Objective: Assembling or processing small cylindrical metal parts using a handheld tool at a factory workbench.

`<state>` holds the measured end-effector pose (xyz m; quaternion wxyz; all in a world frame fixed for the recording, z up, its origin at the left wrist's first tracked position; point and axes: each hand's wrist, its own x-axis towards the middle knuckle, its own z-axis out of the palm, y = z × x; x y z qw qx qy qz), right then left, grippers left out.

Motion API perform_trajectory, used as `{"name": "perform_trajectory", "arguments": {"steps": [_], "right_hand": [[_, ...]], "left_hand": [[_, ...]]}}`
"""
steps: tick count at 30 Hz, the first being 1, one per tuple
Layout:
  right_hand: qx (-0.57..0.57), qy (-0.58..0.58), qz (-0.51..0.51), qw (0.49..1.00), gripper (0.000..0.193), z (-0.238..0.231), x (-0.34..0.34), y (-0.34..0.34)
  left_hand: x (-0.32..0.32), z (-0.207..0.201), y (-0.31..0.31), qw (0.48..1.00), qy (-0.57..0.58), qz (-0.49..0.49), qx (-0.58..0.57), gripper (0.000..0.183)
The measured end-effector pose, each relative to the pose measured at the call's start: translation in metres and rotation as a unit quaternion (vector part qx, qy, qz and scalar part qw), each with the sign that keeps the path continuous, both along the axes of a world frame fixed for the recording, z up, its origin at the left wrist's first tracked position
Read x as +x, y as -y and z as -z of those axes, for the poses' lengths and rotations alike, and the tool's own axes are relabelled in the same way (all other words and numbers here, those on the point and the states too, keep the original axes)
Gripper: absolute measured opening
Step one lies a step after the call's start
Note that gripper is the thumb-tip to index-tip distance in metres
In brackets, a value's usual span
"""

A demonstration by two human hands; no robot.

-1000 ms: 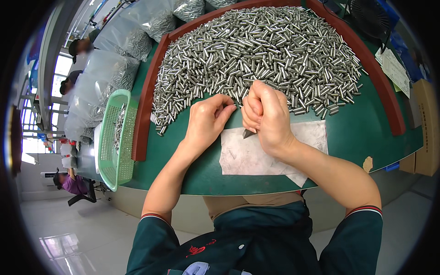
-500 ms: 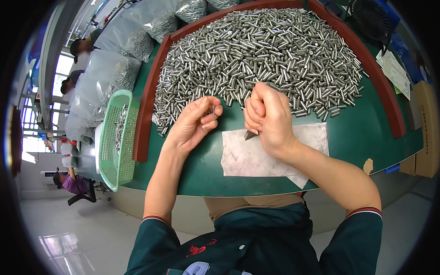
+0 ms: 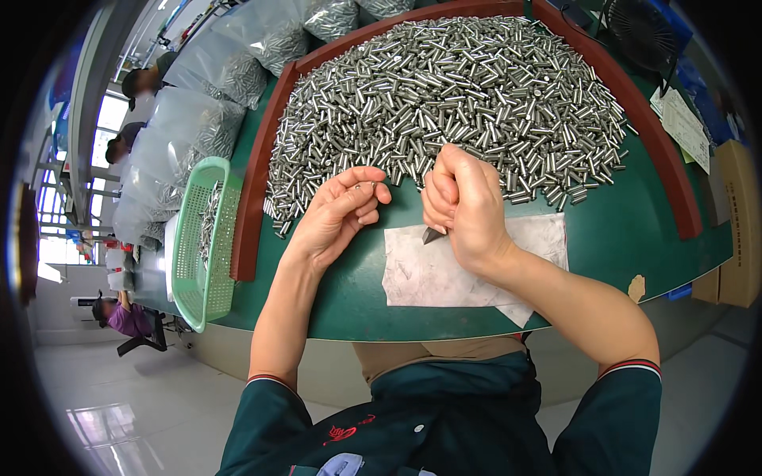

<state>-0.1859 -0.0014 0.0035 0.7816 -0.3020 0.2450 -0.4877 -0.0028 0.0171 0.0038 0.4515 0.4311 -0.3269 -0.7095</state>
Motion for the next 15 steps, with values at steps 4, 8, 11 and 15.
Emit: {"name": "perform_trajectory", "arguments": {"steps": [4,8,11,15], "right_hand": [[-0.002,0.002,0.001,1.0,0.038,0.001,0.0,0.0],[-0.003,0.0,0.0,1.0,0.037,0.0,-0.001,0.0],[-0.001,0.002,0.001,1.0,0.037,0.0,-0.001,0.001],[0.001,0.0,0.002,1.0,0.036,0.0,0.001,0.0]], "left_hand": [[0.004,-0.002,-0.001,0.998,-0.047,-0.005,0.032,0.019],[0.008,0.001,0.001,0.993,-0.107,-0.037,0.041,0.029],[0.006,0.002,0.005,0.989,0.131,-0.028,-0.062,0.026],[-0.013,0.006,0.007,0.79,0.551,-0.061,-0.262,0.005]]}}
